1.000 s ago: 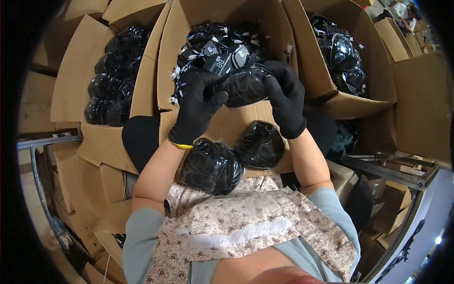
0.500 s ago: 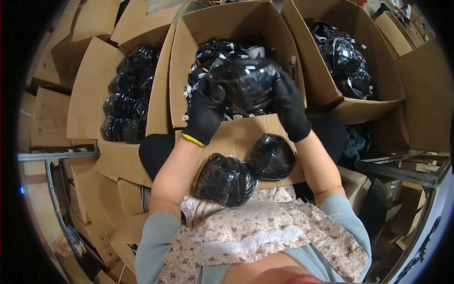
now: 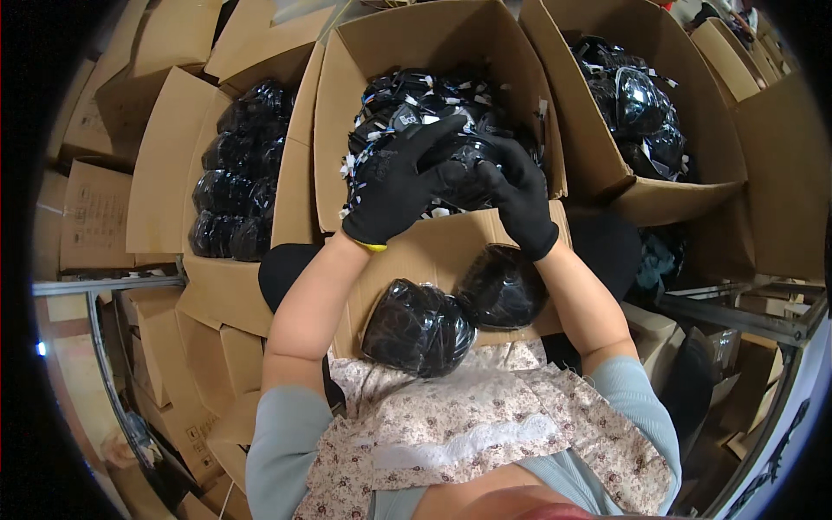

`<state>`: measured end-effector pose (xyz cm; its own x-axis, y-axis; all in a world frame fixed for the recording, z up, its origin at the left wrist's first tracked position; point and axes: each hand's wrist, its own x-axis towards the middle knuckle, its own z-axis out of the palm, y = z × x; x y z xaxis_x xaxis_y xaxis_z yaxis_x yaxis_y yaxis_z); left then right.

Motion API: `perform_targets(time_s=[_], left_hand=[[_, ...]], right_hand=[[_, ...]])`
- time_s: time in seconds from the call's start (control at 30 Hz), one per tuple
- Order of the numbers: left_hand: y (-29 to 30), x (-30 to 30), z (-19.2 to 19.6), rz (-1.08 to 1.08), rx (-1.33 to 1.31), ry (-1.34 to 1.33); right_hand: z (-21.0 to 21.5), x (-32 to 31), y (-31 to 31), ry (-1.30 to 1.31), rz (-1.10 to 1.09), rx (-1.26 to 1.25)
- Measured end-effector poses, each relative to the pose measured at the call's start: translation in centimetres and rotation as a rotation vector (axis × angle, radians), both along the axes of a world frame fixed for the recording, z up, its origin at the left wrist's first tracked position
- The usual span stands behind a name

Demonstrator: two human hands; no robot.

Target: The person sorts black electronic components by hand into different cardboard boxes.

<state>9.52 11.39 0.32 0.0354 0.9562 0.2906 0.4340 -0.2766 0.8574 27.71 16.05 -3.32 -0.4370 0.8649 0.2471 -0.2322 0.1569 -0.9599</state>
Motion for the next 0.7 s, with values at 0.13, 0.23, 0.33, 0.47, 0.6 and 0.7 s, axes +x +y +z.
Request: perform_targets(time_s=[0.13, 0.23, 0.33, 0.47, 0.6, 0.7], left_hand=[[0.4, 0.4, -1.3, 0.018, -0.01, 0.007], [-0.1, 0.7, -1.1, 0.043, 0.017, -0.037], [0.1, -0.7, -3.0, 0.062, 0.012, -0.17], [0.3, -0.9, -3.7, 0.096, -0.067, -0.606], [0.5, -0.7, -1.6, 0.254, 0.154, 0.053], [0.7, -0.3, 0.8, 0.16, 0.484, 0.259]], right_hand=[[-1.7, -0.3, 0.4, -0.036, -0.048, 0.095], [-1.4, -0.1, 0.9, -0.043, -0.003, 0.064], [1.0, -0.6, 2.0, -0.171, -0.312, 0.585], [0.3, -0.4, 1.5, 0.053, -0.244, 0.321], [0.7, 0.2, 0.4, -0.132, -0.025, 0.044], [1.2, 0.0, 0.3, -0.285, -0.038, 0.187]])
